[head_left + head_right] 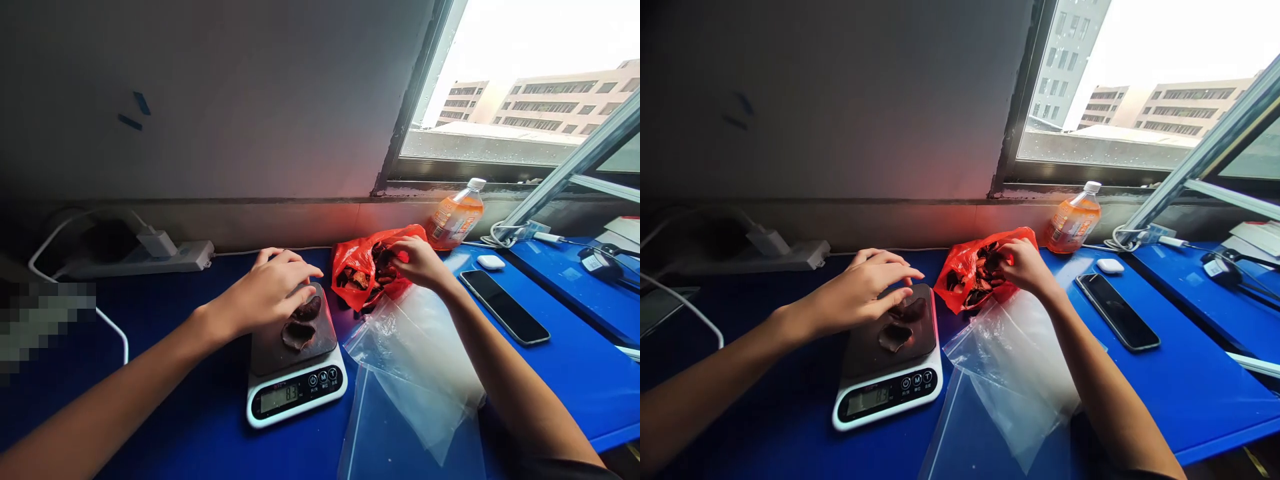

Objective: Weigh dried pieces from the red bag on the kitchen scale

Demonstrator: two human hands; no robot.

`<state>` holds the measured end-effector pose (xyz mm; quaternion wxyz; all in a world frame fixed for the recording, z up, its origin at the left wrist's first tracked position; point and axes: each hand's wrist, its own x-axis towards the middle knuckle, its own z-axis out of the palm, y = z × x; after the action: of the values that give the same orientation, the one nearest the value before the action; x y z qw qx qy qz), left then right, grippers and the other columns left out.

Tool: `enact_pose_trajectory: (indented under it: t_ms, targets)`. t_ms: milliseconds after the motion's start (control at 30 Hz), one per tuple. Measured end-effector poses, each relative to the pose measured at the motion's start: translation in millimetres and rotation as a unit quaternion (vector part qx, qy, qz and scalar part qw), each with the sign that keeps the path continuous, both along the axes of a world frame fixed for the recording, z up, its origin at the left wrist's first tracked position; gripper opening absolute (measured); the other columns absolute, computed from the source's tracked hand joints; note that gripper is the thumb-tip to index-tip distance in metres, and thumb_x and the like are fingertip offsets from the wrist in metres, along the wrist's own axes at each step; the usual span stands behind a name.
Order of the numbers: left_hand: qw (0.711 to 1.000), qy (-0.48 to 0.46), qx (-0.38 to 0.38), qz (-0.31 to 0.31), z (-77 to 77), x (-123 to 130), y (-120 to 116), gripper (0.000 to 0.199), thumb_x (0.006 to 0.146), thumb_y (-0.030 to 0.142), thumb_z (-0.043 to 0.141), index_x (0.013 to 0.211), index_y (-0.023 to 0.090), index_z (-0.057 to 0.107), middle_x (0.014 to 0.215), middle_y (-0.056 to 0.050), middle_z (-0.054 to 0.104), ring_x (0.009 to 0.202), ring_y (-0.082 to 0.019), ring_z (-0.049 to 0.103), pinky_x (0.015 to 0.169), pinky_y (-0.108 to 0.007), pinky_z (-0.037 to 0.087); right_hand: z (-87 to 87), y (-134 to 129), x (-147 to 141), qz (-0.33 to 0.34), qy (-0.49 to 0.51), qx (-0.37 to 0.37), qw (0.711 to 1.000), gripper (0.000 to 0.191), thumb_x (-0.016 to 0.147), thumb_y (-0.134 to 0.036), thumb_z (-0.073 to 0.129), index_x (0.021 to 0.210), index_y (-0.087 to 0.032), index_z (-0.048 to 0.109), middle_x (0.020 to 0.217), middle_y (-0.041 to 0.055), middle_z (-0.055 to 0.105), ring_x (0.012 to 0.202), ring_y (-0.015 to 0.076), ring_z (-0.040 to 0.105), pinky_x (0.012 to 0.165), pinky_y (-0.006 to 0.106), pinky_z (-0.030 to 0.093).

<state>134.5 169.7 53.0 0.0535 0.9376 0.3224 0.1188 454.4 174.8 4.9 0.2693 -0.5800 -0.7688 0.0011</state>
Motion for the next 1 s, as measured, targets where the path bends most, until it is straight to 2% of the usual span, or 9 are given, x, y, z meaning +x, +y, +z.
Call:
enact_pose_trajectory:
  t_ms: [100, 200, 367, 467, 567, 667, 767, 867, 1000]
  targets:
    - [0.999, -0.014, 0.005, 0.032, 0.2, -8, 5, 0.027, 0.09, 0.032, 0.048, 0.112, 0.025, 0.063, 0.111, -0.002, 0.069, 0.113, -0.022, 0.055, 0.102, -0.047, 0.03, 18.5, -14, -5, -0.014, 0.089, 0.028, 0.996, 0.019, 0.081, -0.029, 0.055, 0.079, -0.016, 0.069, 0.074, 0.0037, 0.063, 0.065, 0.014, 0.055, 0.062, 0.027, 0.042]
    - [0.997, -0.046, 0.005, 0.061, -1.9, -15, 9, 0.03, 0.09, 0.037, 0.047, 0.113, 0.026, 0.062, 0.107, -0.002, 0.069, 0.112, -0.022, 0.056, 0.103, -0.047, 0.03, 38.0, -35, -21, -0.039, 0.145, 0.095, 0.984, 0.019, 0.083, -0.033, 0.057, 0.081, -0.017, 0.067, 0.073, 0.0021, 0.06, 0.058, 0.0109, 0.05, 0.054, 0.025, 0.039]
    - [0.99, -0.096, -0.004, 0.1, -17.9, -26, 5, 0.029, 0.089, 0.037, 0.048, 0.11, 0.024, 0.063, 0.102, -0.002, 0.07, 0.106, -0.022, 0.058, 0.1, -0.044, 0.038, 59.6, -71, -64, -0.023, 0.148, 0.165, 0.975, 0.017, 0.082, -0.031, 0.059, 0.07, -0.019, 0.056, 0.064, -0.0009, 0.052, 0.056, 0.0101, 0.046, 0.053, 0.025, 0.037]
    - [0.984, -0.134, -0.007, 0.121, -31.1, -37, -4, 0.028, 0.091, 0.035, 0.047, 0.109, 0.022, 0.063, 0.102, -0.003, 0.07, 0.106, -0.021, 0.059, 0.097, -0.04, 0.042, 61.7, -74, -74, -0.041, 0.121, 0.173, 0.977, 0.019, 0.08, -0.031, 0.059, 0.068, -0.02, 0.05, 0.064, -0.0004, 0.053, 0.056, 0.0107, 0.047, 0.056, 0.026, 0.039]
    - [0.973, -0.172, 0.008, 0.155, -42.5, -55, -14, 0.027, 0.092, 0.034, 0.045, 0.106, 0.022, 0.064, 0.101, -0.004, 0.069, 0.102, -0.02, 0.06, 0.095, -0.037, 0.045, 54.1, -60, -56, -0.081, 0.13, 0.145, 0.977, 0.014, 0.08, -0.031, 0.058, 0.073, -0.021, 0.051, 0.069, 0.0014, 0.057, 0.06, 0.0118, 0.051, 0.057, 0.027, 0.041]
    - [0.953, -0.216, 0.026, 0.211, -52.5, -78, -23, 0.024, 0.091, 0.035, 0.047, 0.102, 0.023, 0.064, 0.099, -0.004, 0.069, 0.096, -0.021, 0.063, 0.09, -0.036, 0.048, 38.7, -40, -23, -0.095, 0.129, 0.07, 0.985, 0.013, 0.08, -0.032, 0.056, 0.078, -0.02, 0.051, 0.074, 0.0028, 0.059, 0.062, 0.0133, 0.053, 0.057, 0.027, 0.042]
    - [0.939, -0.229, 0.024, 0.258, -60.1, -94, -28, 0.022, 0.09, 0.036, 0.047, 0.099, 0.024, 0.063, 0.095, -0.003, 0.068, 0.09, -0.021, 0.065, 0.086, -0.036, 0.051, 20.2, -25, -6, -0.081, 0.008, 0.002, 0.997, 0.015, 0.079, -0.033, 0.057, 0.081, -0.018, 0.054, 0.082, 0.0074, 0.061, 0.076, 0.0188, 0.057, 0.07, 0.032, 0.045]
    - [0.936, -0.22, 0.02, 0.274, -64.0, -99, -28, 0.023, 0.09, 0.037, 0.047, 0.101, 0.024, 0.062, 0.098, -0.004, 0.068, 0.092, -0.022, 0.066, 0.087, -0.035, 0.051, 2.9, -12, -16, -0.074, -0.087, -0.042, 0.993, 0.017, 0.081, -0.031, 0.056, 0.087, -0.016, 0.058, 0.092, 0.0116, 0.062, 0.088, 0.0229, 0.058, 0.079, 0.034, 0.044]
    - [0.94, -0.208, 0.018, 0.269, -67.2, -97, -26, 0.024, 0.09, 0.039, 0.047, 0.099, 0.024, 0.063, 0.097, -0.004, 0.068, 0.092, -0.022, 0.066, 0.087, -0.036, 0.051, -11.6, 2, -41, -0.058, -0.091, -0.124, 0.986, 0.017, 0.082, -0.022, 0.054, 0.096, -0.014, 0.059, 0.098, 0.0127, 0.064, 0.09, 0.0217, 0.06, 0.075, 0.028, 0.043]
